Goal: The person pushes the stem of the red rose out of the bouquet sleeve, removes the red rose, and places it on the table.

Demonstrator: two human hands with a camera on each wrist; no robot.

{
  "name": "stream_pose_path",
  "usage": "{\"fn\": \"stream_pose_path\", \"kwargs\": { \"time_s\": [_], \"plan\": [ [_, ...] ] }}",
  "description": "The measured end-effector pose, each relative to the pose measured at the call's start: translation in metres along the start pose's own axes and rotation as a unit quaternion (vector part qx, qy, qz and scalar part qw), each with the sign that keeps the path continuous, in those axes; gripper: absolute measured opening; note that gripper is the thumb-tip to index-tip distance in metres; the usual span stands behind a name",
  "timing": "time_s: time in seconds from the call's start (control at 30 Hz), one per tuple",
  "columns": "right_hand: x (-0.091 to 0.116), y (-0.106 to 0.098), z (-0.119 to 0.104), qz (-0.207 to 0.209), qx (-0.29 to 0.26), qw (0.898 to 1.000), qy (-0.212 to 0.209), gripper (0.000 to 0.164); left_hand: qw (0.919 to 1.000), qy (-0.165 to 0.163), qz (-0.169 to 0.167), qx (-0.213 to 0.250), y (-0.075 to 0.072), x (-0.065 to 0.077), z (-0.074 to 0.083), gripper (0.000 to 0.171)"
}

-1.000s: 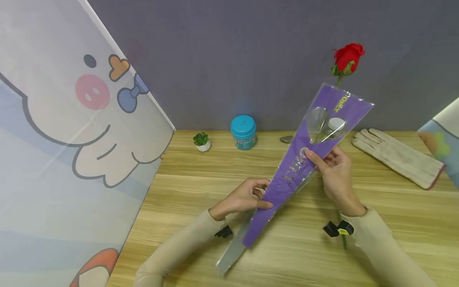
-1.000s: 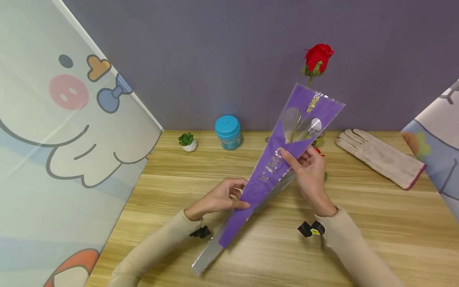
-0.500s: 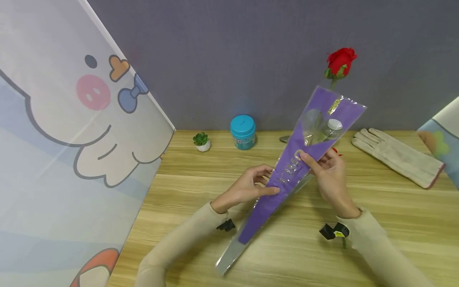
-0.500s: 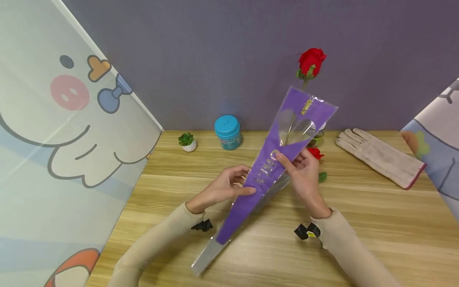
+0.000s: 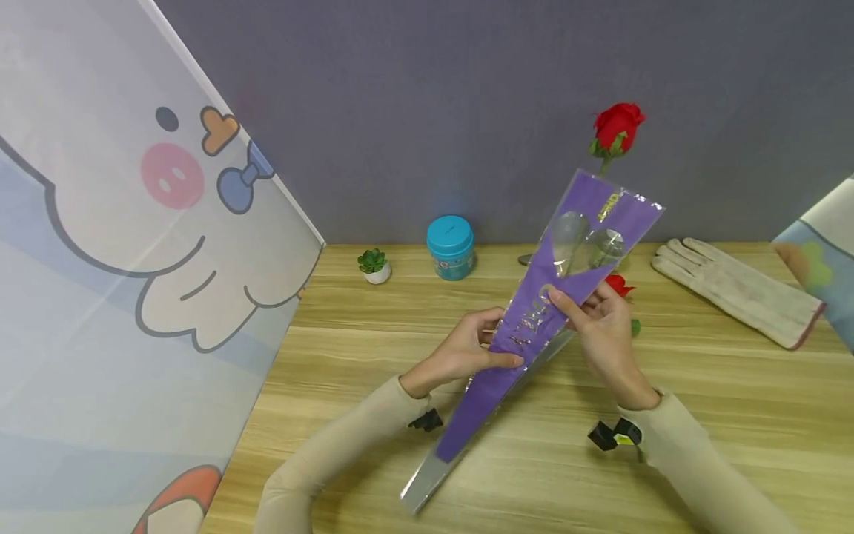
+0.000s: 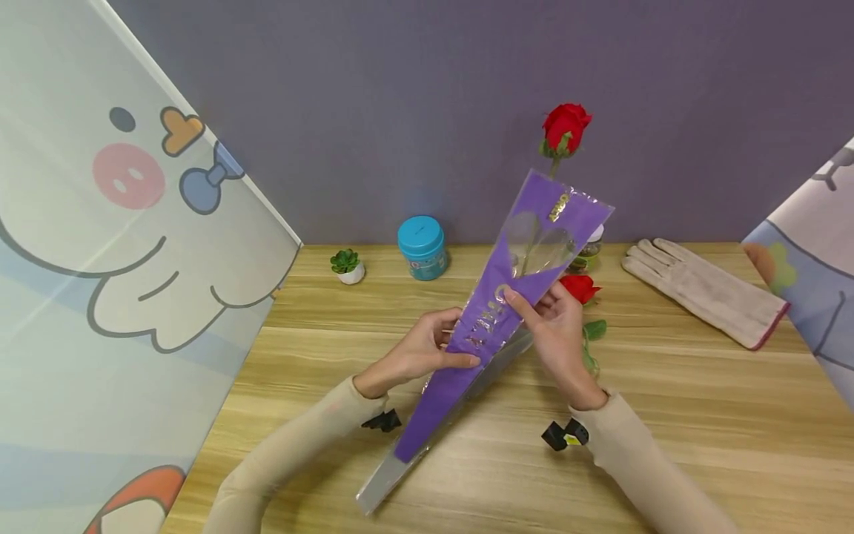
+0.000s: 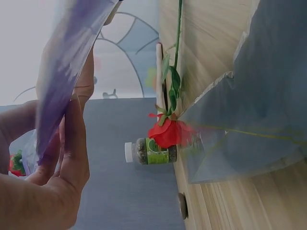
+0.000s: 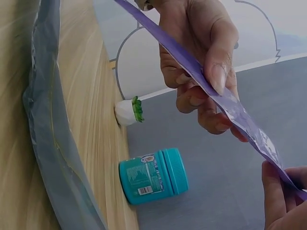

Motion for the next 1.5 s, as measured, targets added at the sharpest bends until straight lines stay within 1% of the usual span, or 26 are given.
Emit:
{"fn": "stream_pose_path", "kwargs": {
  "time_s": [0.13, 0.27, 0.47, 0.63, 0.8, 0.97, 1.07, 1.13, 1.23, 1.3, 1.4, 1.47, 1.5],
  "plan": [
    [0.0, 0.0, 0.003, -0.006, -0.008, 1.0, 0.009, 0.026, 1.0, 0.0, 0.0, 0.001, 0.0, 0.0, -0.001, 0.055],
    [0.001, -0.001, 0.005, -0.009, -0.007, 1.0, 0.029, 0.027, 1.0, 0.004, -0.002, 0.003, 0.0, 0.0, -0.003, 0.054],
    [0.004, -0.003, 0.008, -0.012, 0.007, 0.998, 0.054, 0.028, 0.9999, 0.012, 0.0, 0.001, -0.001, 0.002, -0.005, 0.052],
    [0.006, -0.003, 0.008, -0.029, 0.022, 0.997, 0.066, 0.027, 0.9999, 0.01, 0.007, 0.01, -0.002, 0.005, -0.006, 0.057],
    [0.007, -0.005, 0.009, -0.042, 0.038, 0.995, 0.077, 0.027, 0.9998, 0.011, 0.013, 0.009, -0.002, 0.007, -0.008, 0.057],
    [0.006, -0.01, 0.007, -0.038, 0.052, 0.994, 0.087, 0.023, 0.9997, 0.017, 0.018, 0.004, -0.003, 0.009, -0.009, 0.055],
    [0.003, -0.017, 0.0, -0.026, 0.027, 0.996, 0.077, 0.014, 0.9997, 0.021, 0.015, 0.005, -0.003, 0.01, -0.009, 0.053],
    [-0.002, -0.024, -0.007, -0.024, -0.003, 0.998, 0.063, 0.012, 0.9996, 0.023, 0.013, 0.007, -0.003, 0.011, -0.009, 0.052],
    [-0.015, -0.037, -0.019, -0.024, -0.045, 0.998, 0.043, 0.01, 0.9996, 0.025, 0.009, 0.012, -0.003, 0.012, -0.01, 0.05],
    [-0.026, -0.046, -0.028, -0.027, -0.077, 0.996, 0.038, 0.011, 0.9995, 0.026, 0.006, 0.016, -0.002, 0.014, -0.01, 0.048],
    [-0.042, -0.062, -0.039, -0.019, -0.114, 0.992, 0.046, 0.012, 0.9995, 0.025, -0.001, 0.016, -0.001, 0.014, -0.011, 0.047],
    [-0.052, -0.071, -0.046, -0.01, -0.123, 0.991, 0.053, 0.012, 0.9996, 0.024, -0.005, 0.012, 0.0, 0.015, -0.012, 0.047],
    [-0.056, -0.075, -0.049, -0.004, -0.117, 0.991, 0.058, 0.013, 0.9997, 0.023, -0.007, 0.011, 0.0, 0.015, -0.012, 0.047]
  ]
}}
Point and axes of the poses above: each hand's wrist, its own x-axis away from the middle knuckle, its own y-axis out of the palm, z = x × y, the point moved 5 cm from there along -x, towards the middle knuckle, and after that the axes turned 3 degrees about -y, right-handed, at the moved point
